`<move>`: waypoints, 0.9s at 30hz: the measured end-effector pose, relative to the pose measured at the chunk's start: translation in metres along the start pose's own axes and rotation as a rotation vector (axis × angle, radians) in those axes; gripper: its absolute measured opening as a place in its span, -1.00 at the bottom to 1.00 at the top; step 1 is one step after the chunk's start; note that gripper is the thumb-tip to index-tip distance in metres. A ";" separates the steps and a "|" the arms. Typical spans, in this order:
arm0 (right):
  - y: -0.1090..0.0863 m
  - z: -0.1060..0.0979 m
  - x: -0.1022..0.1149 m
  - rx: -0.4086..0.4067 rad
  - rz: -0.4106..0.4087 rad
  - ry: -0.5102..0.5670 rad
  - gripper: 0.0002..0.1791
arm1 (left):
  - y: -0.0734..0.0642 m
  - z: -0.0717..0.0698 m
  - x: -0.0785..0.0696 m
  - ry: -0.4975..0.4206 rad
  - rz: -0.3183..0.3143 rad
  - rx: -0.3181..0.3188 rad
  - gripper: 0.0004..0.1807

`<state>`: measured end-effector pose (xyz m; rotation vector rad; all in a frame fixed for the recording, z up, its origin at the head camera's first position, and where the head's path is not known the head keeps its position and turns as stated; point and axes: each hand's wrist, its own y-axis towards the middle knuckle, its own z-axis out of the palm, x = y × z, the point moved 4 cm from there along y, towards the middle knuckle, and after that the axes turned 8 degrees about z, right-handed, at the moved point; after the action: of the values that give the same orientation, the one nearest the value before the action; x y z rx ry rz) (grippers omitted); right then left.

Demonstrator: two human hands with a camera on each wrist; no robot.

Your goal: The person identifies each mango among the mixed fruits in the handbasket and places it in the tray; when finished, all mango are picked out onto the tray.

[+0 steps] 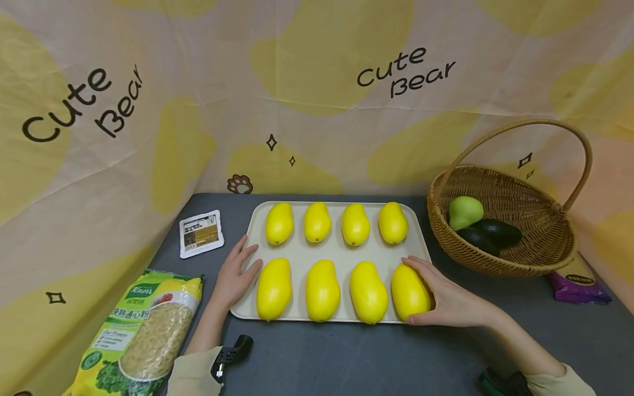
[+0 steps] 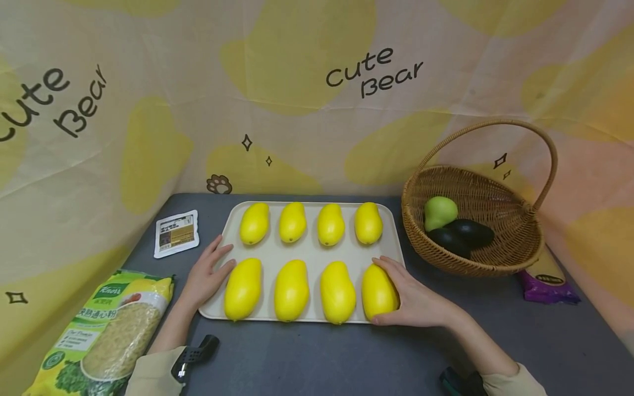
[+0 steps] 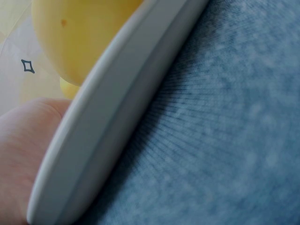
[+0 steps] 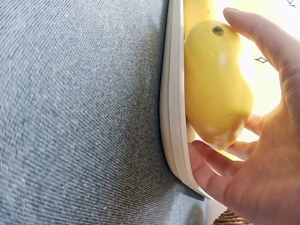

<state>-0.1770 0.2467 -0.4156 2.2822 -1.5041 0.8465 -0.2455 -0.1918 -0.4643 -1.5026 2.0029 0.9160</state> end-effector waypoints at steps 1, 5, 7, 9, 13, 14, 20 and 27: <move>0.000 0.000 0.000 -0.001 -0.001 0.000 0.17 | 0.000 0.000 0.000 0.001 -0.001 0.000 -0.48; 0.001 0.000 0.001 -0.011 -0.006 -0.002 0.18 | 0.000 -0.001 0.000 0.003 -0.002 -0.002 -0.48; 0.000 0.000 0.001 -0.016 -0.005 0.000 0.18 | 0.000 -0.001 0.000 0.003 -0.001 -0.002 -0.48; 0.000 0.000 0.002 -0.019 -0.003 0.003 0.18 | 0.000 -0.001 0.001 0.004 -0.003 -0.002 -0.48; 0.000 0.001 0.002 -0.025 0.003 0.009 0.16 | -0.001 -0.001 0.001 0.008 -0.011 -0.001 -0.48; 0.000 0.001 0.002 -0.027 0.003 0.009 0.16 | -0.001 0.000 0.001 0.009 -0.014 -0.001 -0.48; -0.001 0.002 0.000 -0.044 0.003 0.014 0.16 | -0.001 0.000 0.000 -0.004 -0.017 -0.007 -0.48; -0.004 0.001 -0.001 -0.088 -0.006 -0.010 0.14 | -0.001 0.001 0.001 -0.003 -0.016 -0.001 -0.47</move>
<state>-0.1730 0.2486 -0.4171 2.2299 -1.5078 0.7528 -0.2448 -0.1921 -0.4657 -1.5152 1.9859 0.9122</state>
